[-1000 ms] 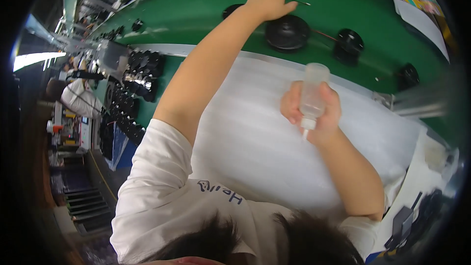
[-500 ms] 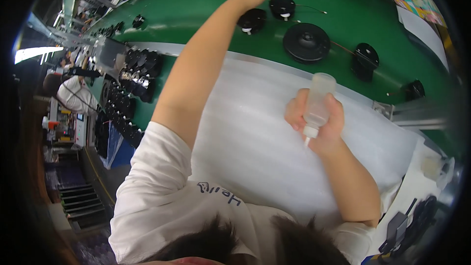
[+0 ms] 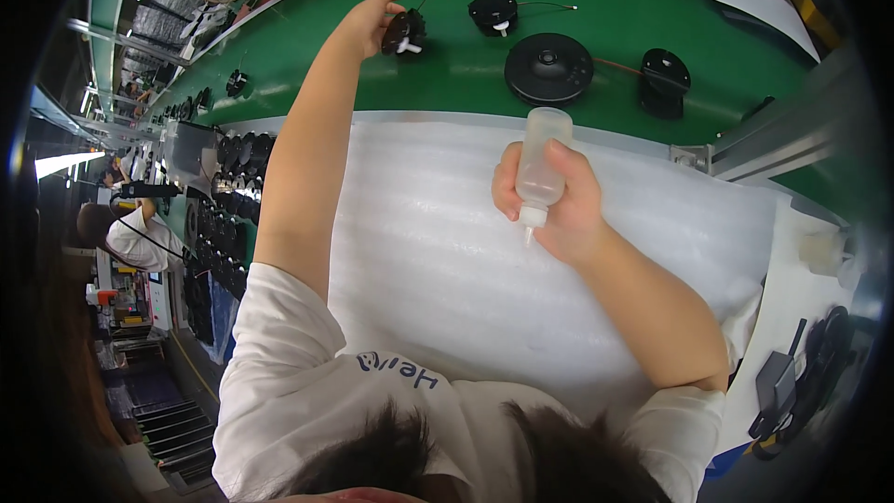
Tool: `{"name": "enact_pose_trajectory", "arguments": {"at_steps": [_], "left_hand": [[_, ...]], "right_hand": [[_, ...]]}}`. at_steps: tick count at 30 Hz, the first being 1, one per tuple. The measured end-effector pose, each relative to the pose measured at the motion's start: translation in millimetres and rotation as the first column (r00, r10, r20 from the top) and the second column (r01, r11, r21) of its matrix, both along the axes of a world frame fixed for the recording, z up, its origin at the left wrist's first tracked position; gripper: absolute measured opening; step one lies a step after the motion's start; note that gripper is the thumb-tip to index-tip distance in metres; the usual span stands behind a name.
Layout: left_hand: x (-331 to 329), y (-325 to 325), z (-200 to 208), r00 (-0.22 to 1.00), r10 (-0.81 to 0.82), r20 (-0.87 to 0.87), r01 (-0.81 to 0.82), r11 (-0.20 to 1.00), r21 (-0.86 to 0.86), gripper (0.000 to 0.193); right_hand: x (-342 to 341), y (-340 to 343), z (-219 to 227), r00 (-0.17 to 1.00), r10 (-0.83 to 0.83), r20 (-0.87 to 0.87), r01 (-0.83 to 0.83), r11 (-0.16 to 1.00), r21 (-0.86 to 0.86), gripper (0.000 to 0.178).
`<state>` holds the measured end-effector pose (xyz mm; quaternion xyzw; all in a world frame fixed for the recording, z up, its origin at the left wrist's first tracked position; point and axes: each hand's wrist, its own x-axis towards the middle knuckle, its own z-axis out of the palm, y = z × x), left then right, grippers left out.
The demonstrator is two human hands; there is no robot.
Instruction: The person assembles black plastic components by applying adhesive to them with a glue bottle.
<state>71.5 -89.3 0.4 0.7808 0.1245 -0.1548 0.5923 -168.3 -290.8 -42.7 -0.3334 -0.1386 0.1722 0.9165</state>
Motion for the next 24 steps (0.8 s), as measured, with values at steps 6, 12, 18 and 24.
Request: {"name": "enact_pose_trajectory", "arguments": {"at_steps": [6,12,18,24], "left_hand": [[-0.4,-51.4,-9.6,0.996,0.033,0.083,-0.018,0.984,-0.178,0.036],[-9.4,-80.9,-13.4,0.989,-0.149,0.019,0.148,0.989,0.029,0.035],[-16.2,-104.1,-6.0,0.904,-0.427,0.005,0.375,0.799,0.47,0.038],[-14.8,-125.3,-21.0,0.859,-0.496,0.124,0.372,0.772,0.515,0.038]], "right_hand": [[-0.2,-0.9,-2.1,1.0,-0.001,0.021,0.001,1.0,0.008,0.046],[-0.2,1.3,3.4,0.999,-0.045,0.006,0.046,0.997,-0.069,0.051],[5.2,-0.9,4.9,0.953,-0.107,-0.283,0.16,0.972,0.17,0.054],[6.9,-3.0,12.7,0.852,-0.135,-0.506,0.237,0.961,0.142,0.053]]}}
